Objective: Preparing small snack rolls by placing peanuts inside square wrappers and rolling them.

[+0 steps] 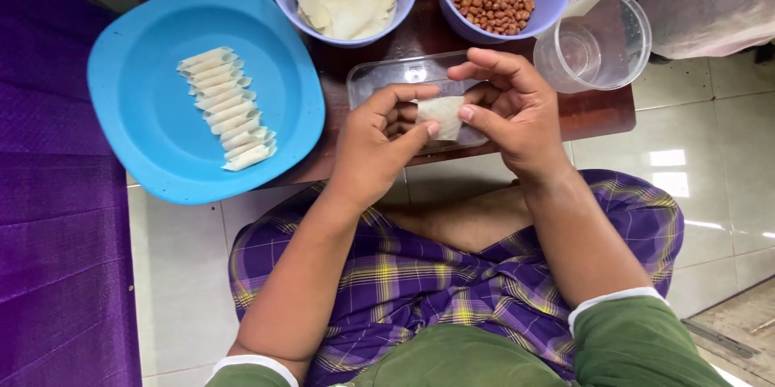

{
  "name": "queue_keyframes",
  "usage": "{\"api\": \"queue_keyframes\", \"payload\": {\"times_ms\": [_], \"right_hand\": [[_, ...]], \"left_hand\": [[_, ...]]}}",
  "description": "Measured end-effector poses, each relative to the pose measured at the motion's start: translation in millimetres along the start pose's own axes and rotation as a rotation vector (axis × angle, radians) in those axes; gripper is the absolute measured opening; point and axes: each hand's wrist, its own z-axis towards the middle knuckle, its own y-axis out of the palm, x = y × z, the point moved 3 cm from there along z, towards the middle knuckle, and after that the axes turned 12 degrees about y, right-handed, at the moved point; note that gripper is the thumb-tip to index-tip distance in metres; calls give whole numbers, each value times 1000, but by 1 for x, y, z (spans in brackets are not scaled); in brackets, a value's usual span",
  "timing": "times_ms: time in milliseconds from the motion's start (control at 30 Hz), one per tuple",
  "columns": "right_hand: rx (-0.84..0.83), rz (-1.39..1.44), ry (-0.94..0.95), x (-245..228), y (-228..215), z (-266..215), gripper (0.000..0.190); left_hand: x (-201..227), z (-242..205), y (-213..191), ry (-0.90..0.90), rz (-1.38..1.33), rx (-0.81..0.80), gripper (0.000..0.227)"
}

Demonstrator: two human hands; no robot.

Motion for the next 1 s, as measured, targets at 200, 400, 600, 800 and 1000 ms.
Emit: {"api": "queue_keyframes", "payload": {"times_ms": [200, 400, 600, 800, 1000], "right_hand": [[-46, -44, -46, 6, -5, -2, 66], [-58, -35, -45, 3, -5, -1, 65], [-69, -26, -27, 3, -5, 0, 66], [-45, -62, -5, -1, -2, 0, 63], [-23, -42, 2, 4, -5, 2, 64]], "left_hand": [[17, 3, 12, 42, 105, 0, 39], [15, 6, 12, 21, 98, 1, 40], [7, 12, 8, 1, 71, -4, 44], [5, 13, 10, -10, 78, -12, 45], [4, 13, 9, -5, 109, -29, 46]]}}
